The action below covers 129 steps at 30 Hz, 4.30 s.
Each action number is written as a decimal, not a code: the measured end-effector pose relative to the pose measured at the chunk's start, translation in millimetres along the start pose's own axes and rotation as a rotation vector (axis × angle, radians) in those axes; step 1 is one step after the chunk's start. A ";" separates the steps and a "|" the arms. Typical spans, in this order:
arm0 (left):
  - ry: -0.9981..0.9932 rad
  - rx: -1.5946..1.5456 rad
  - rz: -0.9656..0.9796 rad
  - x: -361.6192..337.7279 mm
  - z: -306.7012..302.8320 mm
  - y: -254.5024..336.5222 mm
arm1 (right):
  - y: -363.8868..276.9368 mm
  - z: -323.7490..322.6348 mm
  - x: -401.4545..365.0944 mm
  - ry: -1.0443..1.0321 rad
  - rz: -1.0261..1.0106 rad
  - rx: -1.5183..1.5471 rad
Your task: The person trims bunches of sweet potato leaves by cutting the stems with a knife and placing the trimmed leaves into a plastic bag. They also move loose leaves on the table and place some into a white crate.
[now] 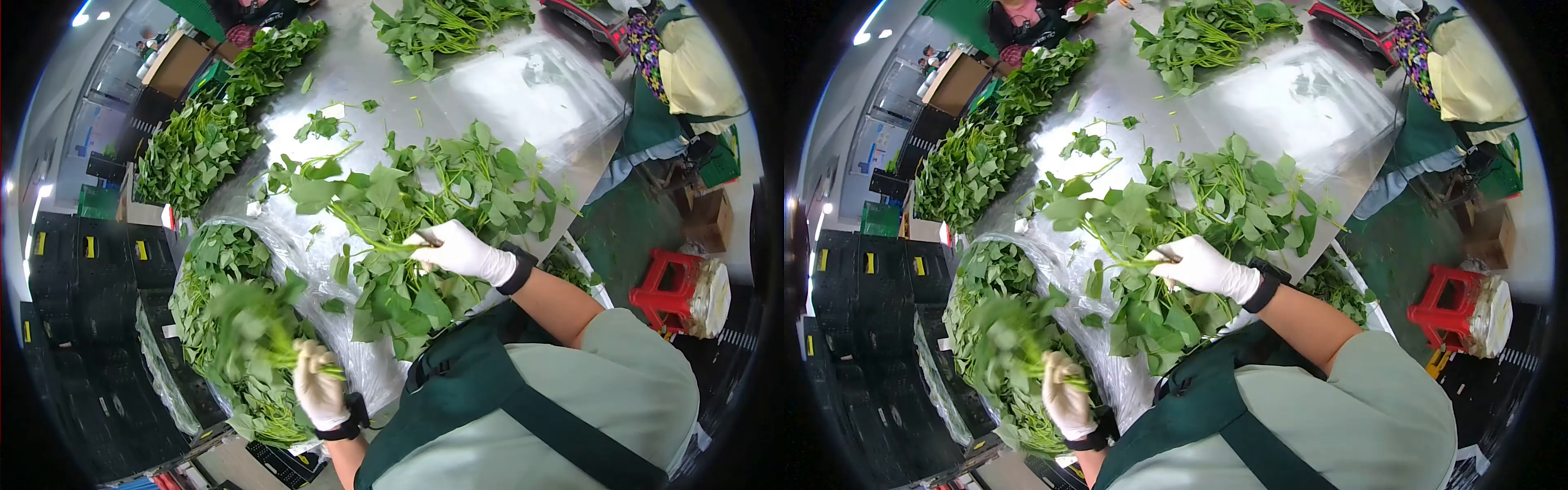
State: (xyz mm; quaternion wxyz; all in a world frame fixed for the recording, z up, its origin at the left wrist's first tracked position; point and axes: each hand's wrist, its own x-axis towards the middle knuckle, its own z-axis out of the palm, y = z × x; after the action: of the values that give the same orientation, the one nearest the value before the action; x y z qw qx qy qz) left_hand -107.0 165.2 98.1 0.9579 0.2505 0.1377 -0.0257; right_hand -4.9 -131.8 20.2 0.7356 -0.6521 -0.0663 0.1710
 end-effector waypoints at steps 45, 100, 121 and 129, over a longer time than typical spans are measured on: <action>0.165 0.510 0.064 16.8 25.3 -99.8 | -19.5 73.3 -35.9 -0.066 -0.061 -0.223; 0.300 0.292 0.061 21.1 15.9 -88.2 | -23.1 -11.4 -32.3 -0.072 0.193 0.392; 0.245 0.529 0.007 45.7 54.2 -119.2 | -20.7 41.8 -21.9 0.125 0.176 0.494; 0.299 0.437 0.095 43.5 33.1 -104.0 | -22.7 34.2 -18.1 0.137 0.071 0.187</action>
State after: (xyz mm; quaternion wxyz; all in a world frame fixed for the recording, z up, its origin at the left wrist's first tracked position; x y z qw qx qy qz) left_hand -69.2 59.2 64.6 0.8503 0.4586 0.2568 0.0274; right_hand -29.0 -108.0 49.6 0.7897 -0.5926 0.0234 0.1573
